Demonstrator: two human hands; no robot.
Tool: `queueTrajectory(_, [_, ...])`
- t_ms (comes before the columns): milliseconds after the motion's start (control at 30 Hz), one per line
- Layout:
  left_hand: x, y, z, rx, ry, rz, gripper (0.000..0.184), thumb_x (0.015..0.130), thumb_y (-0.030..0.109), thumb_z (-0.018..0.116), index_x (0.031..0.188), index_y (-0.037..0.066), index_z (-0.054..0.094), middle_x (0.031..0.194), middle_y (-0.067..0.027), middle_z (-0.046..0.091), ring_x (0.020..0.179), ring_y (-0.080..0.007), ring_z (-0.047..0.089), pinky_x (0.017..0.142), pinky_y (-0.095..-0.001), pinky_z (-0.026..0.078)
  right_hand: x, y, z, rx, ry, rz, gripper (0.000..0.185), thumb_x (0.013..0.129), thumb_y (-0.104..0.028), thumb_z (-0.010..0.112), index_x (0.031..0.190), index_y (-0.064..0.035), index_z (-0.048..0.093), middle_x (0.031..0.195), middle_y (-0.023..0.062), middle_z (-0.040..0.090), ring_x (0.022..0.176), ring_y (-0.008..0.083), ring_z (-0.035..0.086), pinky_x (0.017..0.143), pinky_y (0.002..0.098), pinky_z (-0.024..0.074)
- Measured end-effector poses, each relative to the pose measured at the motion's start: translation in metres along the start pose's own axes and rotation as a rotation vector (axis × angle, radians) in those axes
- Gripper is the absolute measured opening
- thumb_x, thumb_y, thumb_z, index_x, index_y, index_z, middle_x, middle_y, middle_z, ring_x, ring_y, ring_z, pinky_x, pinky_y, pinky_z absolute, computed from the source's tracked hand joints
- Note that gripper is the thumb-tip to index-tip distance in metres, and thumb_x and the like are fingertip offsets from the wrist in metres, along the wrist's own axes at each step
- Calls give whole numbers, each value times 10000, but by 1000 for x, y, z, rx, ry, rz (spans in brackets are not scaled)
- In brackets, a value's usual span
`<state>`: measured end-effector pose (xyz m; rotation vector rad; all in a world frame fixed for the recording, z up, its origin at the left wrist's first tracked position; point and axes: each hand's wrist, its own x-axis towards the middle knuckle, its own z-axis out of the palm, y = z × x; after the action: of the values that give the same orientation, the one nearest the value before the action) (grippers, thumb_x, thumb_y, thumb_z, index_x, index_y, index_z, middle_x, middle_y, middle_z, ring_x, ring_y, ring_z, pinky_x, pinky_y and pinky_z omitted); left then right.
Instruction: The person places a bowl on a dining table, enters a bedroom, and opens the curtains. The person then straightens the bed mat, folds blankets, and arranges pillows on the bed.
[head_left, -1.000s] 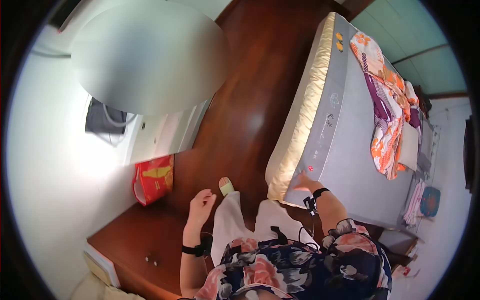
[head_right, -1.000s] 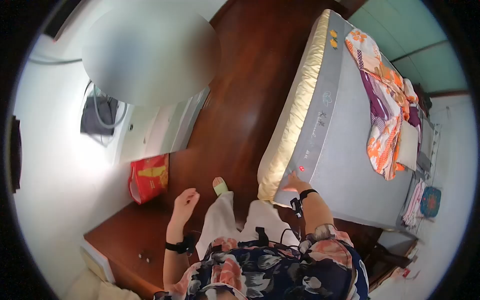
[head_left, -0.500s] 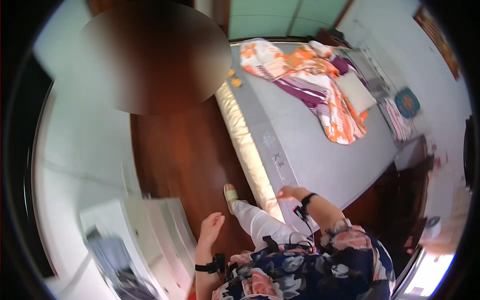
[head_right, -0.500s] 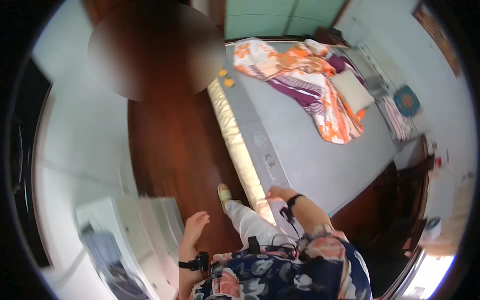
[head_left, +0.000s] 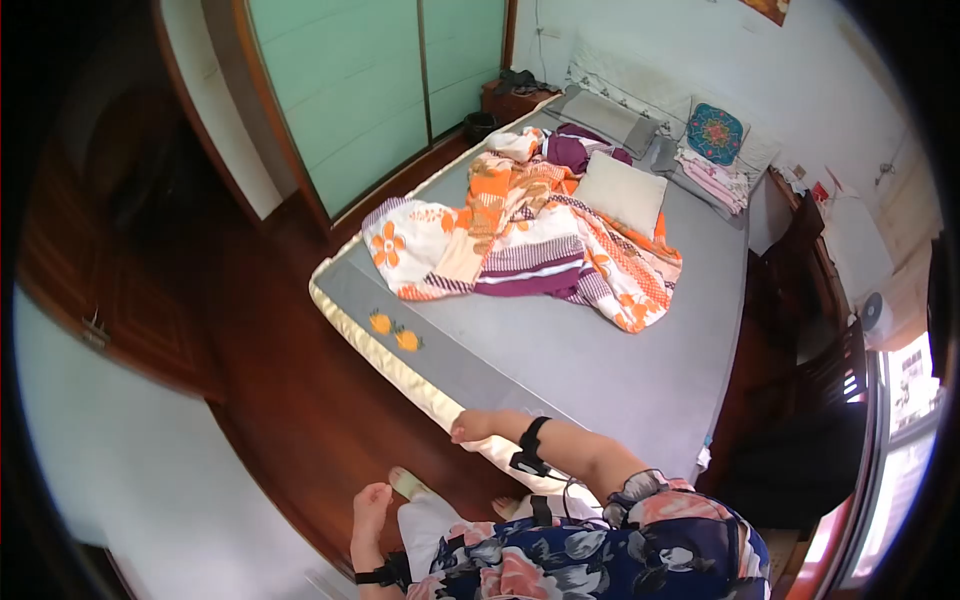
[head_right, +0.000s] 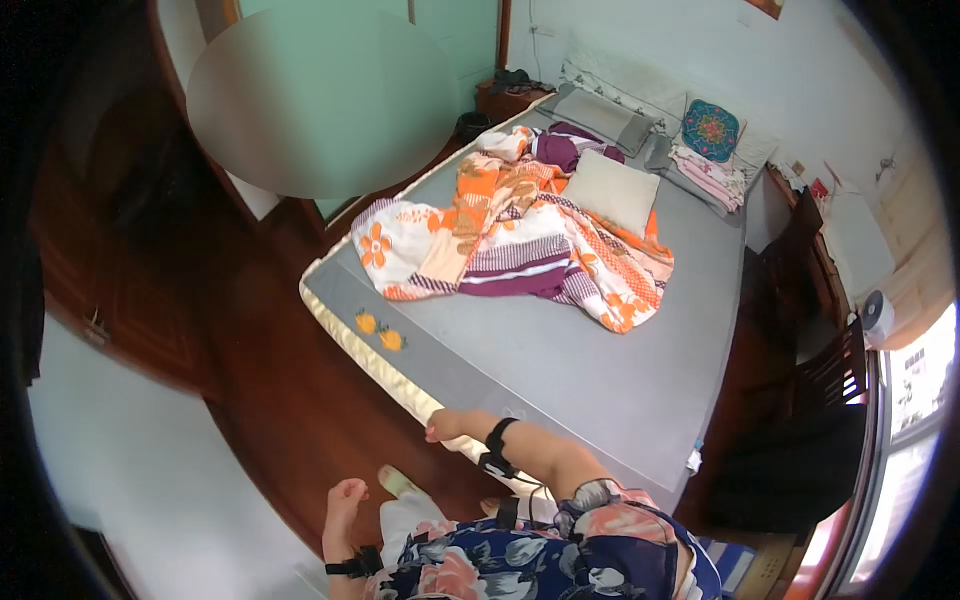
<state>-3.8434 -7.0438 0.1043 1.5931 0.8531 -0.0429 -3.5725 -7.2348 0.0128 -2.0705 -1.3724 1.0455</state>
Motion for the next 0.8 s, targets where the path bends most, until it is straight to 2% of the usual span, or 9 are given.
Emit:
queueTrajectory(100, [81, 28, -37, -44, -149, 38, 208, 851, 156, 602, 969, -15, 608, 848, -53, 628, 760, -132, 603, 688, -257, 482, 34, 24, -31, 261, 106, 106, 324, 803, -338, 554, 749, -31, 641, 728, 139, 638, 699, 282, 611, 667, 431, 453])
queueTrajectory(233, [197, 62, -94, 113, -193, 173, 260, 850, 167, 616, 1015, -33, 603, 860, -65, 636, 773, -128, 602, 686, -247, 483, 82, 82, -59, 401, 297, 483, 228, 809, -215, 600, 929, -32, 666, 774, 74, 664, 637, 151, 629, 562, 304, 518])
queueTrajectory(300, [222, 111, -125, 238, -198, 227, 322, 842, 200, 635, 1051, -40, 590, 930, -114, 649, 843, -145, 609, 745, -261, 486, 101, 112, -53, 283, 463, 682, 268, 795, -233, 606, 966, -36, 667, 771, 85, 662, 628, 156, 641, 551, 301, 532])
queueTrajectory(400, [269, 127, -176, 229, -266, 230, 326, 845, 202, 634, 1052, -45, 587, 938, -113, 646, 860, -146, 608, 750, -263, 486, 130, 82, -73, 504, 266, 1082, 301, 810, -238, 581, 1018, -30, 648, 803, 85, 664, 652, 184, 650, 541, 317, 537])
queueTrajectory(467, [308, 145, -194, 114, -372, 150, 311, 855, 190, 623, 1047, -52, 586, 932, -106, 646, 860, -136, 601, 751, -258, 484, 165, 59, -85, 732, 354, 1081, 509, 806, -276, 623, 1241, -43, 498, 908, 118, 650, 676, 204, 650, 552, 349, 537])
queueTrajectory(567, [356, 167, -215, 78, -443, 78, 292, 865, 174, 609, 1038, -61, 584, 923, -90, 642, 851, -131, 597, 752, -254, 481, 213, 94, -56, 761, 377, 728, 661, 791, -296, 658, 1327, -26, 379, 963, 142, 634, 731, 220, 645, 585, 354, 534])
queueTrajectory(633, [398, 173, -229, 81, -458, 72, 282, 865, 168, 609, 1032, -59, 587, 913, -78, 640, 842, -126, 594, 743, -249, 481, 248, 53, -111, 988, 658, 1014, 796, 747, -401, 668, 1343, 12, 339, 1102, 207, 585, 967, 275, 605, 796, 354, 515])
queueTrajectory(733, [453, 194, -247, 85, -459, 33, 263, 863, 152, 608, 1033, -48, 590, 904, -64, 634, 822, -117, 590, 728, -244, 484, 299, 108, -116, 929, 987, 1134, 833, 760, -364, 699, 1377, -3, 272, 1135, 176, 567, 979, 255, 582, 659, 379, 527])
queueTrajectory(800, [490, 202, -271, 108, -430, 1, 258, 860, 137, 609, 1053, -33, 586, 910, -62, 629, 802, -114, 588, 715, -245, 488, 341, 216, -73, 713, 1286, 1309, 892, 744, -366, 711, 1390, 7, 222, 1158, 183, 547, 1005, 257, 561, 674, 356, 522])
